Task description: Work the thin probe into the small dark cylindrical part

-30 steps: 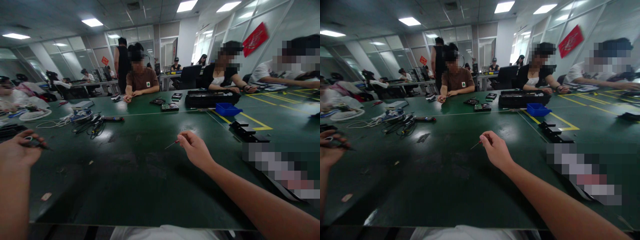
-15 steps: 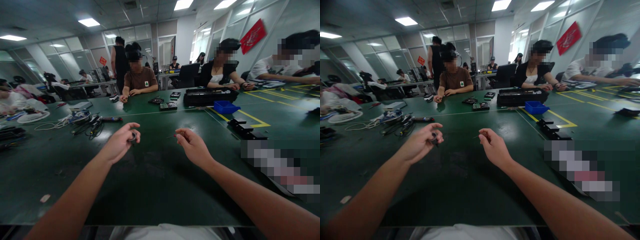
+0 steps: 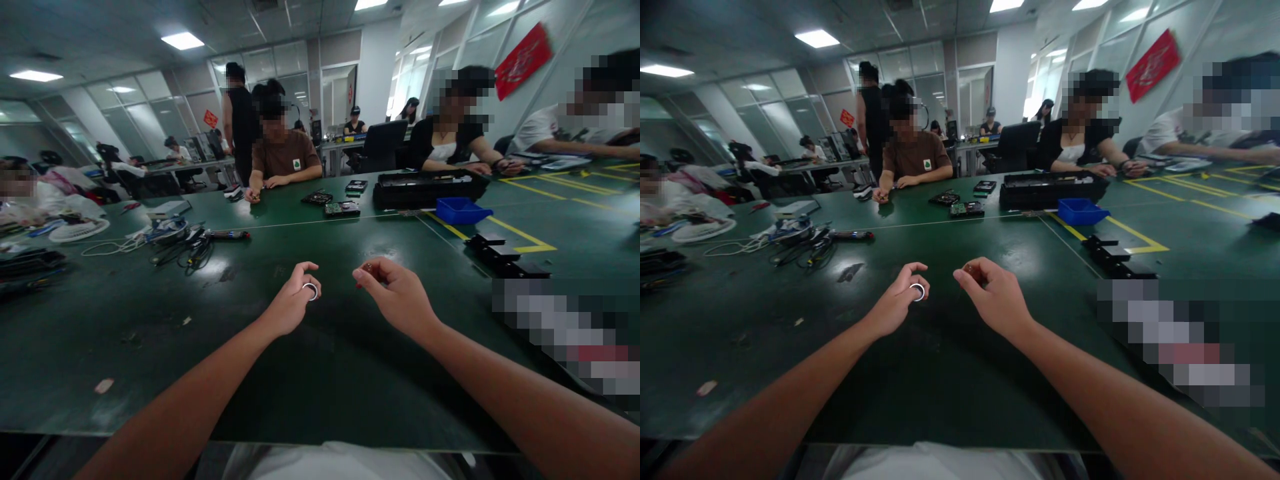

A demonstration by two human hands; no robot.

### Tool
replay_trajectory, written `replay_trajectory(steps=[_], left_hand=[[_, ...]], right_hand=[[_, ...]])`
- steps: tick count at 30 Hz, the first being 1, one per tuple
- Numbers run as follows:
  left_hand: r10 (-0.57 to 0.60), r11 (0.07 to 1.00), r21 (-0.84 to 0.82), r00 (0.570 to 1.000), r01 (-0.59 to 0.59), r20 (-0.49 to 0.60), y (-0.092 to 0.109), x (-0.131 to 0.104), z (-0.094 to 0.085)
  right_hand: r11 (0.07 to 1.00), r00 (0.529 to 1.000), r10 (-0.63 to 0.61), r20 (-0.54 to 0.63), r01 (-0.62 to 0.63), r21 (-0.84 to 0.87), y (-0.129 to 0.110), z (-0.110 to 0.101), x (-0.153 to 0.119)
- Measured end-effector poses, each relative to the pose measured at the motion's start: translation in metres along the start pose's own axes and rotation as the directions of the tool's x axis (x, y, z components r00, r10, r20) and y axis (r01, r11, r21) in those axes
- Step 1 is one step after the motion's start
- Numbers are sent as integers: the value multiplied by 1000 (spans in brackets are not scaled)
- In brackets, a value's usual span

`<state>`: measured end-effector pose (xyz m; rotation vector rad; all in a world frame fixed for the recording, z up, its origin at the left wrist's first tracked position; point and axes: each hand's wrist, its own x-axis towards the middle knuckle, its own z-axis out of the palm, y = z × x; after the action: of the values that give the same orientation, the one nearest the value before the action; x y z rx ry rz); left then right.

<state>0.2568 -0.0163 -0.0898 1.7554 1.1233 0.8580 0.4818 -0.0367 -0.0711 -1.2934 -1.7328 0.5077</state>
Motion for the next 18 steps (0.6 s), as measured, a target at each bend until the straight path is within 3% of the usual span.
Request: replay_trajectory(steps=[5,9,18], left_hand=[[84,978,188,996,-85,10,-18,-2,-1],[85,977,201,996,-76,-39,-15,-2,2],[118,964,243,993,-107,-29,-6,-3,1]], right_hand=[[993,998,-43,-34,47,107,1,-1,-1],[971,998,-53,-26,58,231,0,0,-4],[984,998,-63,1,62,169,-2,1,-3]])
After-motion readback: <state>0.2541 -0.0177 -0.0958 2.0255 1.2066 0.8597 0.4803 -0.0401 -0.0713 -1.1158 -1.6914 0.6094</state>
